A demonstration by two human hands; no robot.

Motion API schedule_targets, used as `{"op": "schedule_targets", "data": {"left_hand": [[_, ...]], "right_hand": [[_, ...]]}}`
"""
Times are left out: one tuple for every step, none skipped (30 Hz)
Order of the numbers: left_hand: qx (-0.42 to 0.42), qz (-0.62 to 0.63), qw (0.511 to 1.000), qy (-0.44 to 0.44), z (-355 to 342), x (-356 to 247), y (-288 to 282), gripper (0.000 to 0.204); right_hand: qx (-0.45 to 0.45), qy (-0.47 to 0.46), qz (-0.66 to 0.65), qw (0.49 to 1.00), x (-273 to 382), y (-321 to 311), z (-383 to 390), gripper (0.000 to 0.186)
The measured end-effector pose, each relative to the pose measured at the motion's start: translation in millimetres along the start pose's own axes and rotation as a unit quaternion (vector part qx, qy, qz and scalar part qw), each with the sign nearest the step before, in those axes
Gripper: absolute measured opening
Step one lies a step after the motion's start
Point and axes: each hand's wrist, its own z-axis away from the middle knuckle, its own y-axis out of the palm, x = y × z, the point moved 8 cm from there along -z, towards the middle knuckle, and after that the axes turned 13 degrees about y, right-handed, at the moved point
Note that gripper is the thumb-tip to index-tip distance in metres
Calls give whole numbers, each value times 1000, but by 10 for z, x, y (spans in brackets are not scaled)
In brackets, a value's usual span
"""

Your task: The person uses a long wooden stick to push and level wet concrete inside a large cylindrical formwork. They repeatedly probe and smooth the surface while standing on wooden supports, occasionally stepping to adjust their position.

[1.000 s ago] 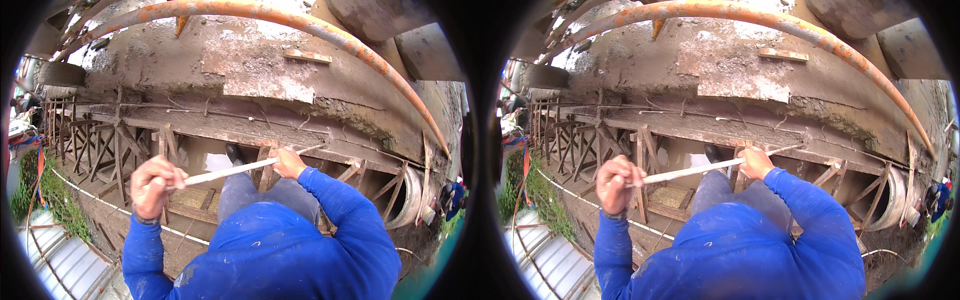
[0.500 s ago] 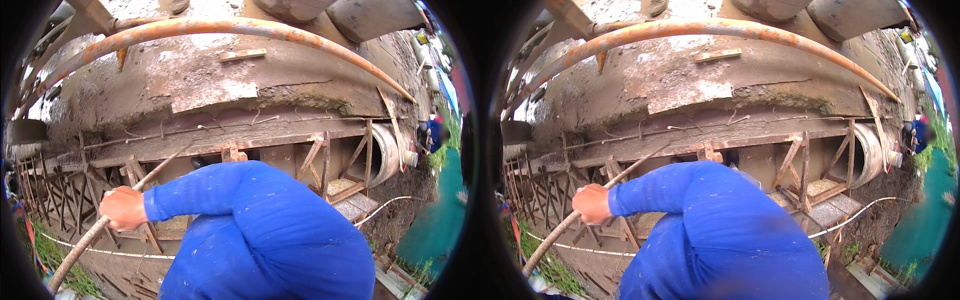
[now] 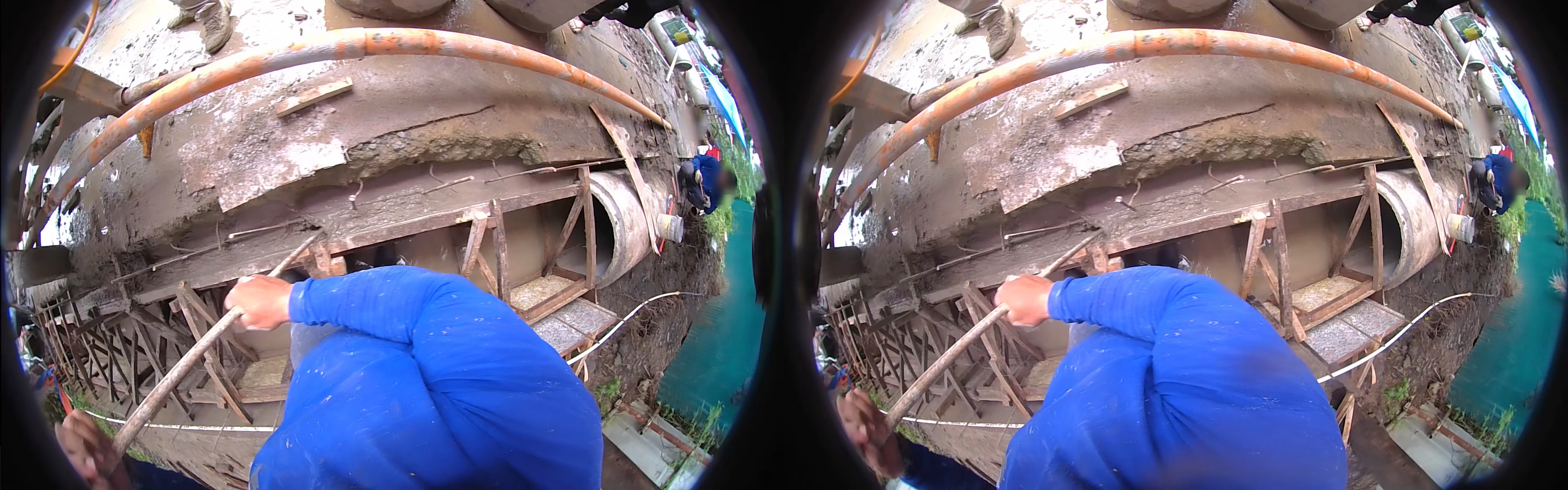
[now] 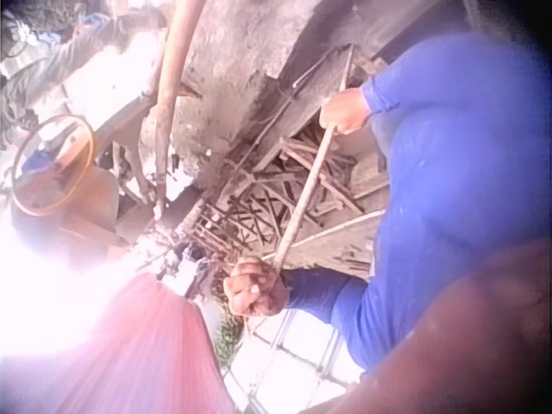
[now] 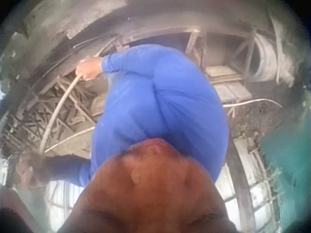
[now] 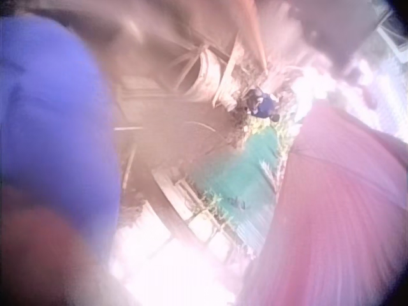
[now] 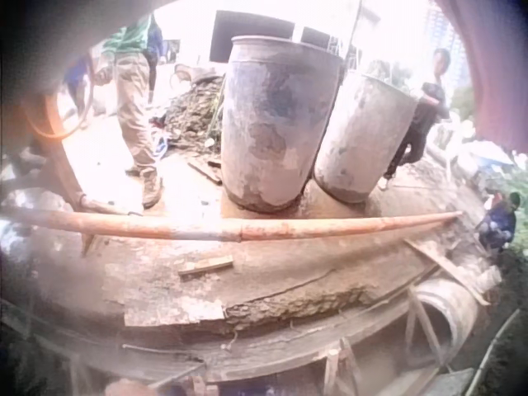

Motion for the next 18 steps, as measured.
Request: {"op": "schedule_targets", "data": {"left_hand": [[-5, -14, 1000, 17, -67, 140, 211, 12], [-21, -24, 999, 28, -150, 302, 422, 12], [-40, -40, 998, 35, -214, 417, 663, 12], [-65, -52, 996, 33, -267, 542, 875, 10], [-57, -35, 997, 28, -281, 690, 1086, 13], [-46, -13, 999, 24, -291, 894, 1280, 15], [-60, 14, 998, 15, -315, 1061, 1522, 18], [-73, 44, 996, 6, -328, 1218, 1789, 21], [-70, 55, 996, -22, -310, 1364, 2017, 22], [-68, 65, 994, -47, -285, 1502, 2230, 23], [-69, 73, 993, -56, -260, 1649, 2458, 23], [-71, 83, 992, -65, -222, 1773, 2691, 23], [-46, 87, 991, -85, -198, 1886, 2941, 22], [-21, 90, 990, -103, -189, 1978, 3129, 21], [21, 99, 989, -105, -179, 2030, 3272, 21], [64, 108, 987, -105, -178, 2059, 3392, 22], [64, 132, 986, -81, -247, 2015, 3396, 22], [44, 128, 988, -78, -304, 1996, 3269, 22]], "right_hand": [[2, 31, 5, 1000, -195, -146, 184, 14], [6, 60, 12, 998, -394, -302, 374, 13], [9, 71, 31, 997, -567, -449, 564, 12], [12, 81, 47, 996, -742, -563, 758, 12], [6, 99, 49, 994, -968, -673, 938, 12], [-4, 123, 52, 991, -1243, -769, 1117, 13], [-24, 130, 62, 989, -1499, -856, 1288, 14], [-45, 139, 71, 987, -1717, -963, 1472, 16], [-39, 160, 104, 981, -1868, -1099, 1669, 16], [-32, 179, 137, 974, -2000, -1260, 1857, 17], [-26, 218, 145, 965, -2146, -1422, 2049, 18], [-19, 258, 153, 954, -2279, -1567, 2268, 18], [-7, 291, 158, 943, -2488, -1671, 2477, 18], [3, 323, 164, 932, -2723, -1729, 2645, 19], [-25, 349, 162, 923, -2878, -1805, 2797, 20], [-54, 375, 162, 911, -2968, -1873, 2917, 21], [-83, 362, 173, 912, -2980, -1893, 2951, 24], [-77, 359, 175, 914, -2814, -1900, 2906, 25]]}}
